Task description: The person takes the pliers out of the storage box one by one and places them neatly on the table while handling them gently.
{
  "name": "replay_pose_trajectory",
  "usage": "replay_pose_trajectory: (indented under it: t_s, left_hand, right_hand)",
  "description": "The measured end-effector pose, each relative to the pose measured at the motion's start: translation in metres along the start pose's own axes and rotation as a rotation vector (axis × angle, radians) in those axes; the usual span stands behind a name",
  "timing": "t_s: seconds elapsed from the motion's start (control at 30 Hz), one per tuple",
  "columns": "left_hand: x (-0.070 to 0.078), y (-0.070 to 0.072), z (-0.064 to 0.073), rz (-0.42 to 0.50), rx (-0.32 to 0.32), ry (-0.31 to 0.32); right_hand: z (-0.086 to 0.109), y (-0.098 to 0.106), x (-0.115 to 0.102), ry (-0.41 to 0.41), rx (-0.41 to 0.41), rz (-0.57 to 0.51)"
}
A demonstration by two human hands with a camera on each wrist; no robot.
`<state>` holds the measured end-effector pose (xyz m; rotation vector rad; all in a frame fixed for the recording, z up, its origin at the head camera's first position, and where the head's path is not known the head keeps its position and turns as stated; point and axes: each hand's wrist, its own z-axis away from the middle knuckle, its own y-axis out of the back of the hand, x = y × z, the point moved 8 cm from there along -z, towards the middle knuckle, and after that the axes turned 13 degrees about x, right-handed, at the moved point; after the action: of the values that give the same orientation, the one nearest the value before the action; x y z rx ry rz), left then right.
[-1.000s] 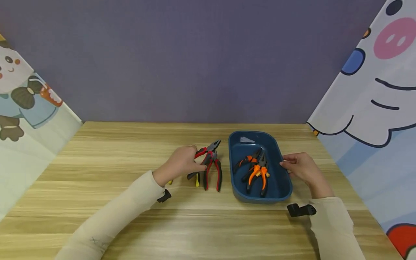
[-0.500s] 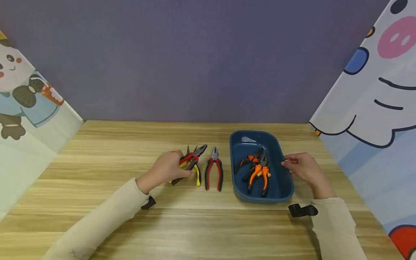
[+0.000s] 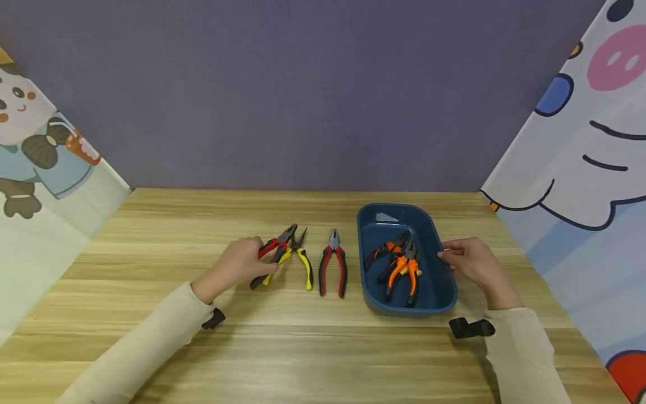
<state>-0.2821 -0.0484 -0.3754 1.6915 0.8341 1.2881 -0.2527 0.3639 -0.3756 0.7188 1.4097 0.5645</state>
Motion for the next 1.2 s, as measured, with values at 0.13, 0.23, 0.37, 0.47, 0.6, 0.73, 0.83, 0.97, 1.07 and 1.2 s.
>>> replay_pose_trajectory:
  t_s: [0.13,0.23,0.37,0.47,0.6,0.73,0.83,0.97,1.07,1.2]
  left_hand:
    - [-0.008,0.002,0.001,0.008,0.000,0.021]
    - [-0.014,0.002,0.000,-0.011,0.000,0.024]
    - [-0.022,0.002,-0.001,-0.037,-0.009,0.051]
    - [-0.027,0.003,-0.002,-0.040,-0.012,0.084]
    - [-0.032,0.003,-0.003,-0.041,-0.014,0.101]
    - [-0.037,0.002,-0.005,-0.043,-0.010,0.101]
    - [-0.040,0.003,-0.005,-0.033,-0.004,0.093]
    - [-0.044,0.004,-0.006,-0.025,0.003,0.086]
    - [-0.046,0.005,-0.006,-0.034,0.011,0.082]
    - [-0.047,0.006,-0.006,-0.055,0.014,0.079]
  right_hand:
    - [0.000,0.000,0.000,-0.005,0.000,0.005]
    - [0.000,0.000,0.001,-0.004,-0.002,0.004]
    - [0.000,0.000,0.001,-0.002,-0.005,0.006]
    - [0.000,0.000,0.002,0.000,-0.004,0.009]
    - [0.001,0.000,0.001,0.005,-0.003,0.008]
    - [0.001,0.000,0.000,0.011,-0.002,0.006]
    - [0.002,0.000,-0.001,0.013,-0.002,-0.003]
    - [0.002,-0.001,-0.001,0.018,-0.005,-0.018]
    - [0.002,0.000,-0.001,0.022,-0.003,-0.017]
    - [0.002,0.000,0.000,0.018,0.000,-0.011]
